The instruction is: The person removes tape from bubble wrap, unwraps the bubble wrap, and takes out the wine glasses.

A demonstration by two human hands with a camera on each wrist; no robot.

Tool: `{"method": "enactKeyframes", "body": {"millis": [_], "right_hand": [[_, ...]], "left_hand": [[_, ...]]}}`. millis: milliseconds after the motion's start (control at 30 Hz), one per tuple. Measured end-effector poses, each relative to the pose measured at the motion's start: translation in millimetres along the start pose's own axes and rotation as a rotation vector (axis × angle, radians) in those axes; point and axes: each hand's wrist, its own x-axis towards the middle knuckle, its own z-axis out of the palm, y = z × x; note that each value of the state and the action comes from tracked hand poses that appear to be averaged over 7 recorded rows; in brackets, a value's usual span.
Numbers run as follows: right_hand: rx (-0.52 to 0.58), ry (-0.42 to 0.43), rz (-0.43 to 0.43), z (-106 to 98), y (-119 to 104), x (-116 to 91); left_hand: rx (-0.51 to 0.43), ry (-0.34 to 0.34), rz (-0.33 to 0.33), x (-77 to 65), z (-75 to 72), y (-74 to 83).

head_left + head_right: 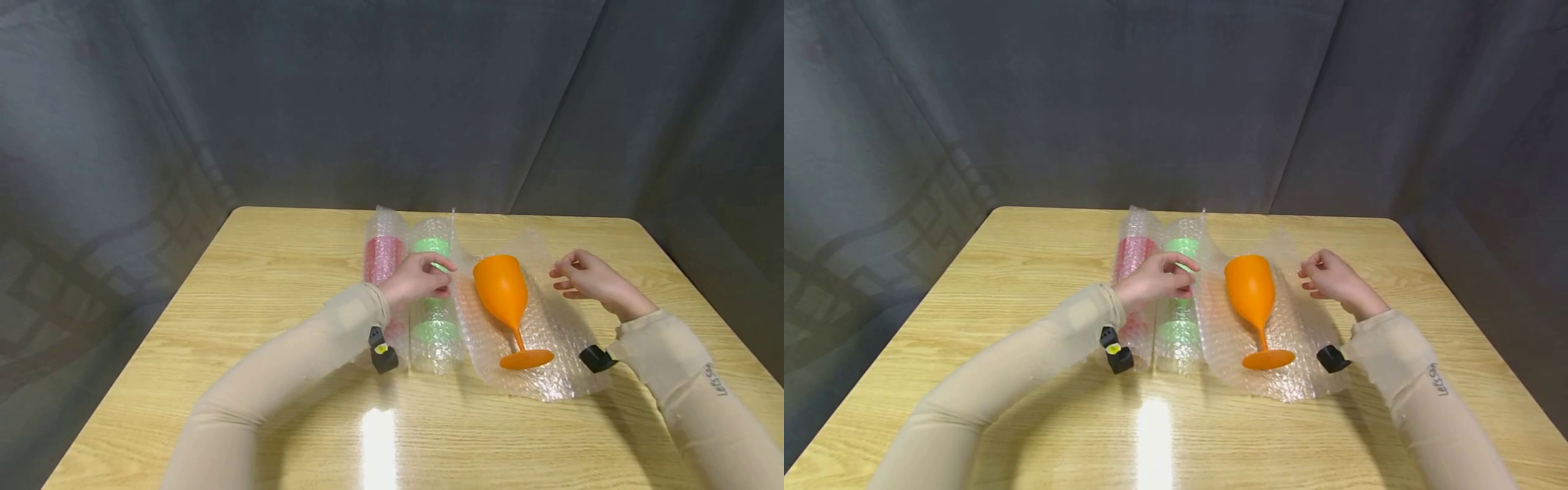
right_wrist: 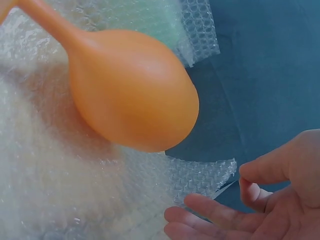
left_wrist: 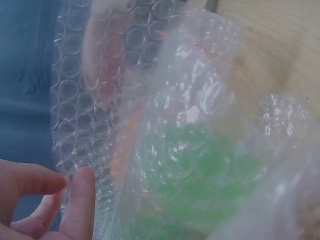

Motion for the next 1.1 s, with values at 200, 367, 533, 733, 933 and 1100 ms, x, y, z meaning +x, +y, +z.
{"method": "enactKeyframes", "body": {"millis": [200,367,533,733,933,1100], "right_hand": [[0.004,-0.002,0.008,-0.4,4.9,0.9],[0.0,-0.003,0.016,-0.5,6.3,1.4],[-0.004,0.001,0.005,-0.7,8.0,0.9],[-0.021,-0.004,-0.007,-2.0,10.8,-0.5],[-0.041,-0.006,0.009,-3.4,12.6,-2.5],[-0.053,0.0,0.01,-5.5,11.4,-2.4]], "left_hand": [[0.004,0.002,-0.018,0.7,-1.9,0.7],[0.005,-0.006,-0.028,0.2,-2.8,1.9],[0.02,-0.011,-0.023,-0.1,-3.6,1.9],[0.043,-0.012,-0.014,-1.4,-5.5,2.0],[0.054,-0.012,-0.017,-0.2,-7.1,1.4],[0.069,-0.009,-0.025,-0.5,-8.1,2.1]]}}
